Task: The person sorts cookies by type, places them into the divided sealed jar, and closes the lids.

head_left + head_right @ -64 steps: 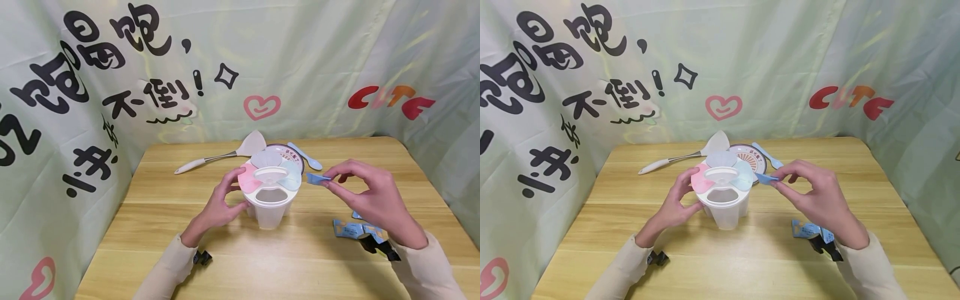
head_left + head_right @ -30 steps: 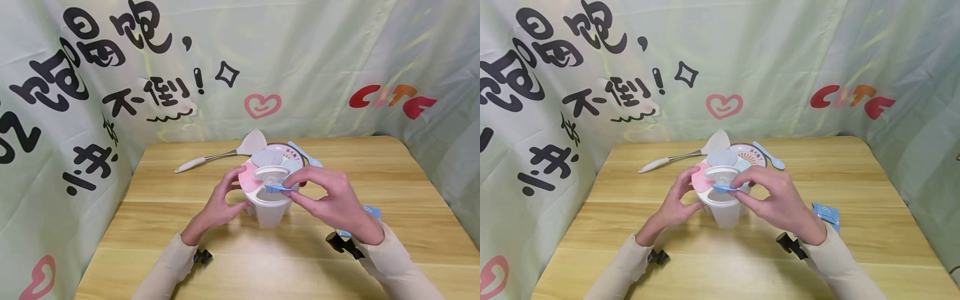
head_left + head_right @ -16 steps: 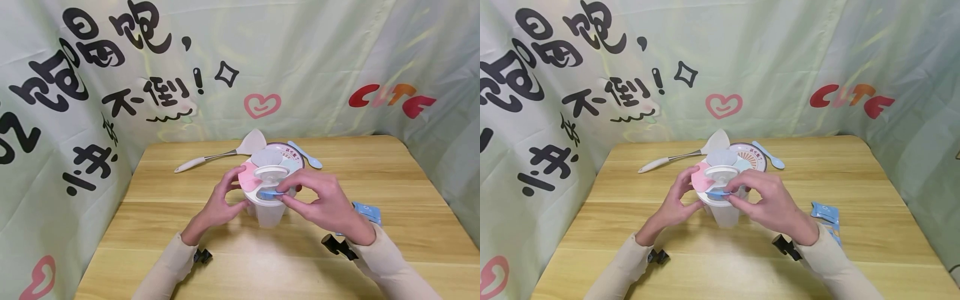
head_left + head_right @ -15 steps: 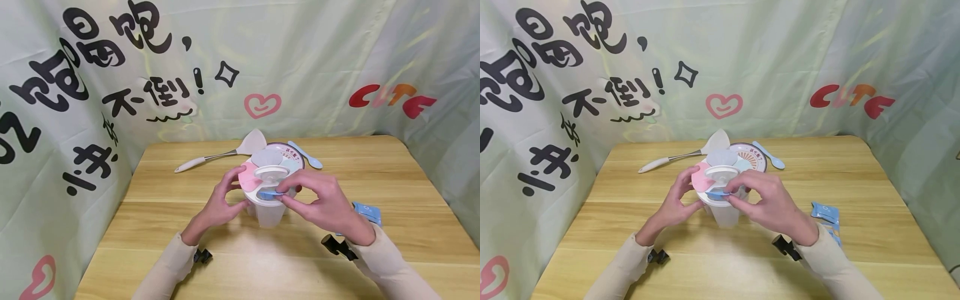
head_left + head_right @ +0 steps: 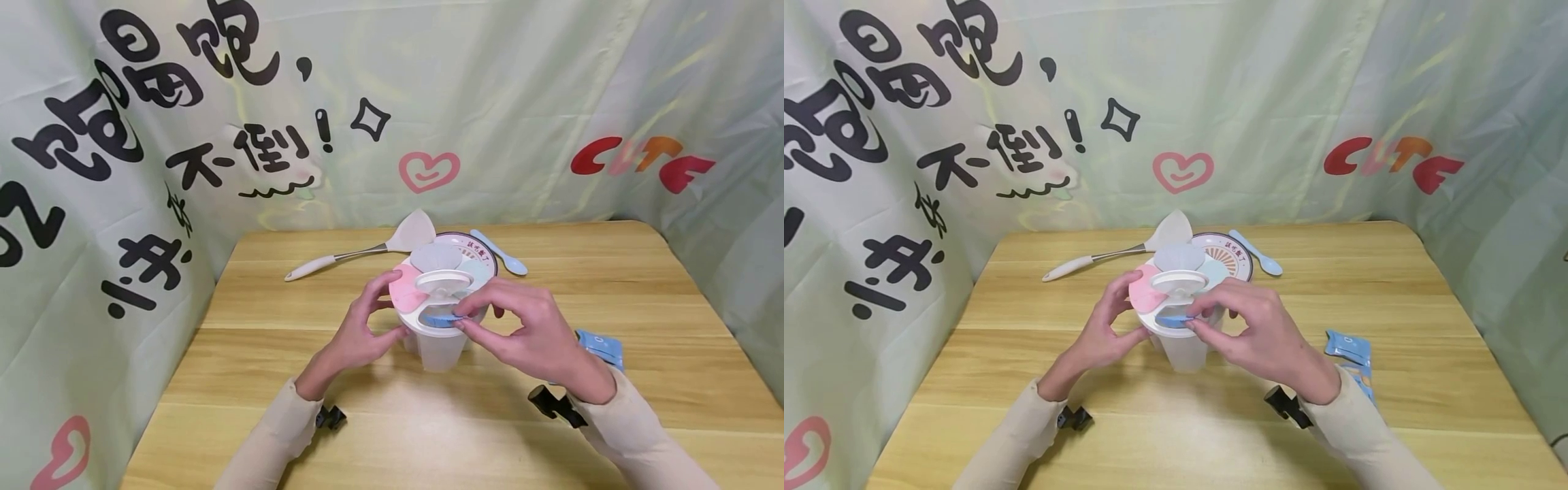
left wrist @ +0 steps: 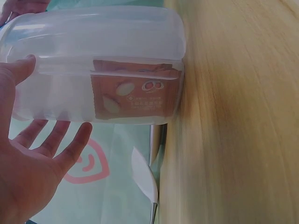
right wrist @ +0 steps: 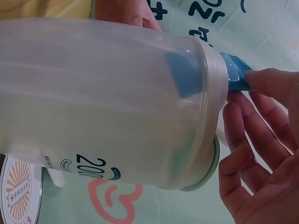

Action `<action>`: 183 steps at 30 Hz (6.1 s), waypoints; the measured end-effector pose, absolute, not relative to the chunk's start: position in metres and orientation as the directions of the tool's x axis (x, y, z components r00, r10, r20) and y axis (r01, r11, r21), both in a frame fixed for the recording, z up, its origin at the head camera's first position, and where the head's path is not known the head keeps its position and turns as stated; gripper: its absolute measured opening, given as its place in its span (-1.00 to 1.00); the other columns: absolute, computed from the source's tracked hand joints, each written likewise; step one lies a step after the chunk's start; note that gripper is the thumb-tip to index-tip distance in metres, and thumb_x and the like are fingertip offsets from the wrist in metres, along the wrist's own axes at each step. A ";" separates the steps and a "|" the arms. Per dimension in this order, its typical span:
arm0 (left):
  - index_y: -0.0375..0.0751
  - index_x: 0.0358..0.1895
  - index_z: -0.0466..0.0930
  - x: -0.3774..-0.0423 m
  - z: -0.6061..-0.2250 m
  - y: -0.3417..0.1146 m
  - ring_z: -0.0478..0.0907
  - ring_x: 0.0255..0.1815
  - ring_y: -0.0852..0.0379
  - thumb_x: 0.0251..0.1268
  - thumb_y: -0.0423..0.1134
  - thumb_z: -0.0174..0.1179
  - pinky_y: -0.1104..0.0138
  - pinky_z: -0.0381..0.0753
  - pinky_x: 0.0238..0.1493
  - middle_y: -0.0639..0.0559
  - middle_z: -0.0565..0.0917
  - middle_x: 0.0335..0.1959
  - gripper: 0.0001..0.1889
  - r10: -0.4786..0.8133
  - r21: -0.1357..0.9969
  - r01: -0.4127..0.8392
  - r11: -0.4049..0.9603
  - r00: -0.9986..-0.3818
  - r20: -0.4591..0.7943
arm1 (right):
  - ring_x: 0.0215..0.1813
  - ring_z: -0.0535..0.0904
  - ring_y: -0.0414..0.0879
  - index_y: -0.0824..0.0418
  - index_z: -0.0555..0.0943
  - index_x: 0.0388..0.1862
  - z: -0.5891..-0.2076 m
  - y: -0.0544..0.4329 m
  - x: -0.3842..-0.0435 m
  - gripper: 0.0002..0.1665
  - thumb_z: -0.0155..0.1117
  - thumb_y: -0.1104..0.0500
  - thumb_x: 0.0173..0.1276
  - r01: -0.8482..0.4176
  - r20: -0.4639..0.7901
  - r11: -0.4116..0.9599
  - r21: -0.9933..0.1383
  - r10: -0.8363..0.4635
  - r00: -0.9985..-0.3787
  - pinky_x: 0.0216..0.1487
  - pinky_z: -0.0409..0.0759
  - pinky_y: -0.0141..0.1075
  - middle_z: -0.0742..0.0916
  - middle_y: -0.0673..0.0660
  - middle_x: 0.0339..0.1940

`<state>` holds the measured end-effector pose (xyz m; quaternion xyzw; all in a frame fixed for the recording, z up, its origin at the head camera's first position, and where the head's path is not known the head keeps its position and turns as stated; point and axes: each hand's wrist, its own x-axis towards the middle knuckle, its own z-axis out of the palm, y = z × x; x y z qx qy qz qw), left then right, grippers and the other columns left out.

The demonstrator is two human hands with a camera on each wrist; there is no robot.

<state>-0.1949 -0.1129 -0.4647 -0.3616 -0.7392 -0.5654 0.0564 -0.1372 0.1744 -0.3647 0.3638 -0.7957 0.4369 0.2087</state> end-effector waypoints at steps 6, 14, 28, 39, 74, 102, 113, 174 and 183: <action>-0.22 0.61 0.26 -0.194 -0.465 -0.113 0.58 0.43 -0.32 0.22 -0.54 0.51 0.04 0.79 0.35 -0.25 0.39 0.66 -0.09 0.470 0.797 0.596 0.096 -0.733 0.491 | -0.22 0.68 -0.29 0.01 0.83 -0.14 -0.365 0.177 -0.136 -0.57 0.71 0.43 0.08 -0.740 0.627 0.380 -0.554 -0.394 -0.672 -0.26 0.52 -0.49 0.86 -0.14 -0.24; -0.23 0.62 0.26 -0.194 -0.464 -0.113 0.58 0.44 -0.28 0.21 -0.54 0.52 -0.03 0.79 0.35 -0.23 0.39 0.66 -0.08 0.468 0.804 0.587 0.096 -0.739 0.484 | -0.21 0.67 -0.26 0.00 0.82 -0.14 -0.368 0.181 -0.136 -0.56 0.68 0.45 0.10 -0.754 0.644 0.369 -0.544 -0.393 -0.657 -0.25 0.52 -0.50 0.86 -0.12 -0.23; -0.24 0.61 0.26 -0.194 -0.467 -0.113 0.61 0.40 -0.30 0.20 -0.56 0.51 0.01 0.80 0.32 -0.29 0.40 0.64 -0.09 0.465 0.788 0.610 0.085 -0.724 0.510 | -0.17 0.64 -0.37 0.00 0.83 -0.14 -0.371 0.188 -0.135 -0.81 0.62 0.26 0.35 -0.779 0.684 0.348 -0.521 -0.377 -0.625 -0.24 0.52 -0.44 0.86 -0.09 -0.25; -0.25 0.60 0.27 -0.196 -0.467 -0.113 0.61 0.38 -0.31 0.20 -0.56 0.51 0.02 0.81 0.31 -0.30 0.40 0.64 -0.10 0.463 0.783 0.616 0.079 -0.719 0.519 | -0.21 0.62 -0.38 0.08 0.81 -0.25 -0.382 0.206 -0.136 -0.61 0.36 -0.18 0.59 -0.793 0.733 0.368 -0.485 -0.323 -0.598 -0.32 0.44 -0.43 0.80 -0.06 -0.37; -0.24 0.61 0.26 -0.196 -0.466 -0.115 0.62 0.36 -0.32 0.20 -0.56 0.51 -0.04 0.81 0.30 -0.31 0.41 0.62 -0.09 0.464 0.777 0.624 0.083 -0.714 0.524 | -0.22 0.57 -0.57 0.15 0.83 -0.07 -0.439 0.337 -0.145 -0.78 0.62 0.29 0.33 -0.291 0.203 0.792 -0.537 -0.214 -0.956 -0.37 0.64 -0.47 0.87 0.00 -0.23; -0.23 0.61 0.26 -0.196 -0.465 -0.113 0.61 0.39 -0.32 0.22 -0.55 0.51 -0.01 0.80 0.31 -0.31 0.40 0.64 -0.09 0.468 0.778 0.622 0.082 -0.714 0.521 | -0.16 0.71 -0.23 0.34 0.78 0.07 -0.462 0.370 -0.146 -0.62 0.65 0.23 0.32 -0.166 -0.087 0.869 -0.467 -0.232 -0.969 -0.19 0.72 -0.41 0.86 0.15 -0.09; -0.23 0.61 0.26 -0.196 -0.465 -0.113 0.61 0.41 -0.33 0.22 -0.56 0.51 -0.05 0.81 0.29 -0.31 0.40 0.63 -0.09 0.468 0.775 0.628 0.078 -0.709 0.527 | -0.22 0.62 -0.32 0.31 0.79 0.05 -0.462 0.368 -0.151 -0.59 0.69 0.21 0.26 -0.166 -0.101 0.875 -0.454 -0.236 -0.967 -0.22 0.66 -0.39 0.82 0.02 -0.19; -0.21 0.62 0.26 -0.195 -0.465 -0.113 0.61 0.41 -0.29 0.22 -0.53 0.51 0.05 0.81 0.31 -0.28 0.40 0.64 -0.09 0.468 0.783 0.615 0.092 -0.721 0.511 | -0.27 0.58 -0.42 -0.05 0.88 -0.14 -0.373 0.270 -0.146 -0.55 0.68 0.46 0.15 -0.517 0.517 0.679 -0.520 -0.232 -0.824 -0.23 0.53 -0.62 0.87 -0.07 -0.28; -0.23 0.60 0.26 -0.196 -0.464 -0.112 0.61 0.39 -0.33 0.21 -0.55 0.51 -0.03 0.82 0.29 -0.32 0.42 0.61 -0.10 0.466 0.770 0.633 0.081 -0.707 0.533 | -0.26 0.62 -0.45 0.00 0.87 -0.10 -0.348 0.251 -0.145 -0.38 0.67 0.61 -0.01 -0.649 0.601 0.584 -0.488 -0.315 -0.735 -0.14 0.58 -0.63 0.87 -0.12 -0.23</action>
